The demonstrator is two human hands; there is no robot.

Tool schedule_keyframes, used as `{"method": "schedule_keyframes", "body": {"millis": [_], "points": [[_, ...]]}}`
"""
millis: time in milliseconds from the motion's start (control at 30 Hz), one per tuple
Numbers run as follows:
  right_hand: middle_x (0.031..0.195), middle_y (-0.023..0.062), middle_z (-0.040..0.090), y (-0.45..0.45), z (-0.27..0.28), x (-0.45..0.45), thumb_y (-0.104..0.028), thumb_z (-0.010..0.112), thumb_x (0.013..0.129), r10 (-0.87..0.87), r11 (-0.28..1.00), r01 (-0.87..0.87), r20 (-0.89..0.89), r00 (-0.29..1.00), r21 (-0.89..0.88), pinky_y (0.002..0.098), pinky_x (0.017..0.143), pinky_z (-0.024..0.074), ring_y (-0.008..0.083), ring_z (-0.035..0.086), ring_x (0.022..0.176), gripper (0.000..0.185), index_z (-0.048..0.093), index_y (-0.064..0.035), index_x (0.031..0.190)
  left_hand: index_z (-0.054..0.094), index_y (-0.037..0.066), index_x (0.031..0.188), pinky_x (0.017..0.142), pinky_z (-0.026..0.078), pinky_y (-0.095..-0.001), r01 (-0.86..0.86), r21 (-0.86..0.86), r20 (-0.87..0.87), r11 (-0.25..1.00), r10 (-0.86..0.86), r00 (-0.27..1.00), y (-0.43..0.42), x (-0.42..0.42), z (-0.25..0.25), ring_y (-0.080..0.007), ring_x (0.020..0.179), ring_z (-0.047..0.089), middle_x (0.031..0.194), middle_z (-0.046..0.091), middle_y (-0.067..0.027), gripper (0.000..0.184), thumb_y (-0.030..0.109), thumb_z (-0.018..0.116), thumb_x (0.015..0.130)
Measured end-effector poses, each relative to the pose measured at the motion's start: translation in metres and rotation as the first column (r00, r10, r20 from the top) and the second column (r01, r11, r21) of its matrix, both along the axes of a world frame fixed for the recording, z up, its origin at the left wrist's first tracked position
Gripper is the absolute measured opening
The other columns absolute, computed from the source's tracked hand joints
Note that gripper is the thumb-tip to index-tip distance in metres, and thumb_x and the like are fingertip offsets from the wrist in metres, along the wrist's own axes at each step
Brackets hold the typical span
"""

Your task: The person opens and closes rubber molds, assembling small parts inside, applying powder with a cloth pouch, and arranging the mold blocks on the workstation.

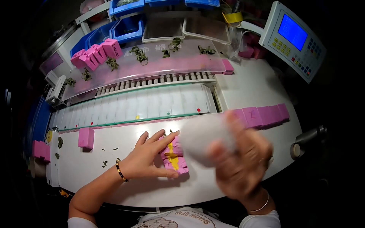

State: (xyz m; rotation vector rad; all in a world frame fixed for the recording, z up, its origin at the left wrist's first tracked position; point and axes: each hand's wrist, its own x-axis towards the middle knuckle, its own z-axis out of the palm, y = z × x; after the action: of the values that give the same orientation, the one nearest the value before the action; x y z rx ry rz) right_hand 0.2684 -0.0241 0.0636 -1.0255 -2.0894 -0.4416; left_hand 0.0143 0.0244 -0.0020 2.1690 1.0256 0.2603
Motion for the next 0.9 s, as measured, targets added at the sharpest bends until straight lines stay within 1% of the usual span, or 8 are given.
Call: {"method": "schedule_keyframes", "body": {"millis": [100,167,233,333,433,500,633,900], "points": [[0.135,0.0043,0.065,-0.007,-0.057,-0.026,-0.025,0.072,0.083,0.202,0.979,-0.174,0.393,0.897,-0.105,0.0299,0.081,0.0428,0.0154,0.058,0.095,0.050,0.066,-0.0255,0.132,0.028,0.016,0.159,0.118,0.015,-0.0637,0.059,0.069,-0.042,0.996,-0.056,0.998,0.001,-0.001,-0.004,-0.0450,0.147,0.031,0.146,0.052,-0.0242,0.111,0.061,0.080,0.071],[0.135,-0.0017,0.064,-0.005,-0.055,-0.027,-0.031,0.068,0.087,0.218,0.976,-0.202,0.375,0.901,-0.083,0.0266,0.076,0.0376,0.0132,0.056,0.089,0.045,0.067,-0.0269,0.131,0.030,0.018,0.158,0.119,0.015,-0.0617,0.073,0.070,-0.087,0.995,-0.067,0.994,0.003,0.002,0.000,-0.0424,0.150,0.027,0.152,0.047,-0.0156,0.106,0.055,0.081,0.073],[0.136,-0.0031,0.064,0.003,-0.034,-0.022,-0.032,0.072,0.084,0.277,0.955,-0.226,0.302,0.912,-0.191,0.0262,0.079,0.0368,0.0126,0.053,0.088,0.043,0.069,-0.0286,0.127,0.031,0.017,0.158,0.119,0.015,-0.0617,0.083,0.051,-0.107,0.995,-0.078,0.991,-0.008,0.001,-0.004,-0.0423,0.150,0.027,0.153,0.046,-0.0147,0.105,0.055,0.081,0.073],[0.125,-0.0015,0.070,-0.002,-0.004,-0.027,-0.028,0.076,0.075,0.175,0.985,-0.171,0.172,0.969,-0.039,0.0260,0.078,0.0367,0.0145,0.055,0.086,0.035,0.076,-0.0267,0.110,0.031,0.014,0.156,0.117,0.017,-0.0633,0.081,0.024,-0.100,0.996,-0.078,0.992,0.003,0.000,0.001,-0.0441,0.147,0.031,0.150,0.048,-0.0213,0.108,0.059,0.081,0.071],[0.129,-0.0009,0.068,-0.013,0.001,-0.025,-0.028,0.075,0.080,0.078,0.978,-0.102,0.133,0.988,0.184,0.0290,0.080,0.0371,0.0149,0.056,0.086,0.040,0.072,-0.0280,0.120,0.032,0.015,0.156,0.117,0.018,-0.0637,0.079,0.119,-0.106,0.990,-0.066,0.992,0.003,0.002,-0.008,-0.0435,0.148,0.030,0.150,0.048,-0.0216,0.106,0.058,0.081,0.072],[0.131,-0.0041,0.068,-0.007,-0.046,-0.029,-0.028,0.072,0.083,0.150,0.988,-0.121,0.368,0.918,-0.100,0.0285,0.077,0.0364,0.0131,0.055,0.086,0.043,0.070,-0.0306,0.126,0.033,0.015,0.156,0.117,0.019,-0.0642,0.095,0.115,-0.131,0.989,-0.080,0.988,0.002,0.003,-0.005,-0.0433,0.148,0.030,0.150,0.048,-0.0216,0.105,0.056,0.081,0.072],[0.135,-0.0040,0.066,-0.009,-0.043,-0.013,-0.022,0.063,0.083,0.319,0.946,-0.277,0.318,0.893,-0.170,0.0274,0.079,0.0356,0.0123,0.053,0.087,0.045,0.071,-0.0278,0.127,0.032,0.017,0.155,0.116,0.018,-0.0652,0.094,0.105,-0.077,0.990,-0.086,0.993,-0.007,0.006,-0.005,-0.0452,0.148,0.029,0.146,0.052,-0.0161,0.100,0.039,0.085,0.072],[0.143,0.0045,0.059,0.028,-0.030,0.018,-0.002,0.062,0.077,-0.251,0.948,0.286,0.226,0.941,-0.139,0.0363,0.088,0.0365,0.0230,0.053,0.097,0.055,0.067,-0.0141,0.130,0.038,0.030,0.155,0.116,0.020,-0.0664,0.069,0.251,0.023,0.966,-0.077,0.997,-0.028,0.008,-0.004,-0.0372,0.144,0.040,0.148,0.051,-0.0153,0.082,0.033,0.078,0.083]]}}
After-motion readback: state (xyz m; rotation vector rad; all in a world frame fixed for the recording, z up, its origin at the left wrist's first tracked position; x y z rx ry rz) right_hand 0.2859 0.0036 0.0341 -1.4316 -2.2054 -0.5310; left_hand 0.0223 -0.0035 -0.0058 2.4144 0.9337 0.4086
